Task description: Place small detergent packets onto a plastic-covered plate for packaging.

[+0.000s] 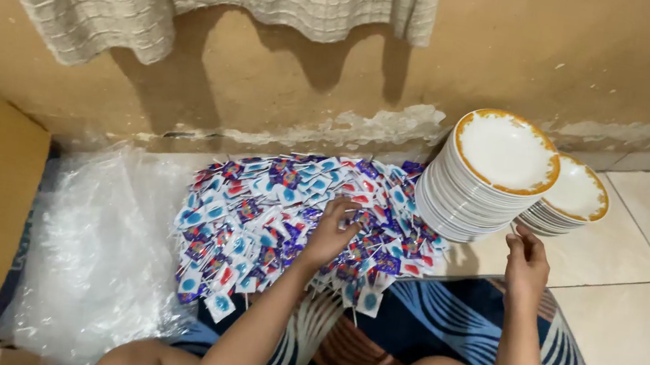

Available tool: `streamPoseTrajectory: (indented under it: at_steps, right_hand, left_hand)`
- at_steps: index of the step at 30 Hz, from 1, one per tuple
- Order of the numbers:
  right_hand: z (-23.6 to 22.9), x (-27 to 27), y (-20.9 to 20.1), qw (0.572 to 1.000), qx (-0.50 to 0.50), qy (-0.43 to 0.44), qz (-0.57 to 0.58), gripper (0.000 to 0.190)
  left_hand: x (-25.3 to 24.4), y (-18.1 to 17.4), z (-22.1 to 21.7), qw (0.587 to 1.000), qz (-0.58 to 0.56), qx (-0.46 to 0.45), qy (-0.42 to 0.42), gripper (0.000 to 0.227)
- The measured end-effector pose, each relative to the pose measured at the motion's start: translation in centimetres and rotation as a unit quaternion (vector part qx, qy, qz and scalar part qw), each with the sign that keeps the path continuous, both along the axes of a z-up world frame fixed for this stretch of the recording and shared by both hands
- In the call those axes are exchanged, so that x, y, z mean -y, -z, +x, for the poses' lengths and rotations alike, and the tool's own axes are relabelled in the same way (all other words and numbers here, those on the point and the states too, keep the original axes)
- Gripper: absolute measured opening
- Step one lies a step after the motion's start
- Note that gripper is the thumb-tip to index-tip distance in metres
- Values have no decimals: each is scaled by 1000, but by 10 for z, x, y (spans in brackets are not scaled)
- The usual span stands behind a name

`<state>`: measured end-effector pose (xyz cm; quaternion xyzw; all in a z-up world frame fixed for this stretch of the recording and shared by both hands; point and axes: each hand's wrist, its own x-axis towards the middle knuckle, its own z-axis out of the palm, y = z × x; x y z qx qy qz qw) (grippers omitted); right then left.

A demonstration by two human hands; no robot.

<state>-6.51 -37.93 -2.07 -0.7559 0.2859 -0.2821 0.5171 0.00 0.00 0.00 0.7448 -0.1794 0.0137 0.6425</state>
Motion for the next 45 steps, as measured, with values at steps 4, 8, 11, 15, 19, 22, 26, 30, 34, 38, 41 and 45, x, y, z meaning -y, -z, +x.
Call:
streamPoseTrajectory:
  at_steps: [4,8,11,15,19,22,26,30,34,38,41,45]
  right_hand:
    - [35,30,-14,998,-17,51,-17,49]
    - [71,44,-7,994,46,88,40,57]
    - [102,60,5,990,85,76,86,67]
    - [126,69,2,995,17,77,60,86]
    - [142,79,4,997,-24,66,29,93]
    - [138,74,-2,996,-45,74,9,89]
    - [132,72,-12,995,-50,84,5,85]
    - [129,77,-13,989,-110,101,-24,86]
    - [125,75,-24,975,-160,133,-81,80]
    - [119,50,-70,988,-72,118,-74,80]
    - [124,45,-81,990,17,120,-69,75]
    - [125,45,-68,979,74,142,-123,66]
  left_hand:
    - [82,-8,48,998,40,-2,52,51]
    - [145,-18,80,994,60,20,90,66]
    - [184,-6,111,990,95,37,97,75]
    - [212,-8,140,988,129,12,86,87]
    - [225,-15,146,989,117,-14,93,87]
    - [227,-6,149,991,98,-36,88,88]
    - [233,16,161,994,27,-57,91,80]
    - [236,21,170,981,-109,-137,78,68]
    - [232,16,168,958,-169,-210,94,68]
    - [225,-4,152,940,-206,-244,123,70]
    - [223,-9,150,933,-216,-252,137,70]
    - [212,-23,143,943,-179,-242,143,70]
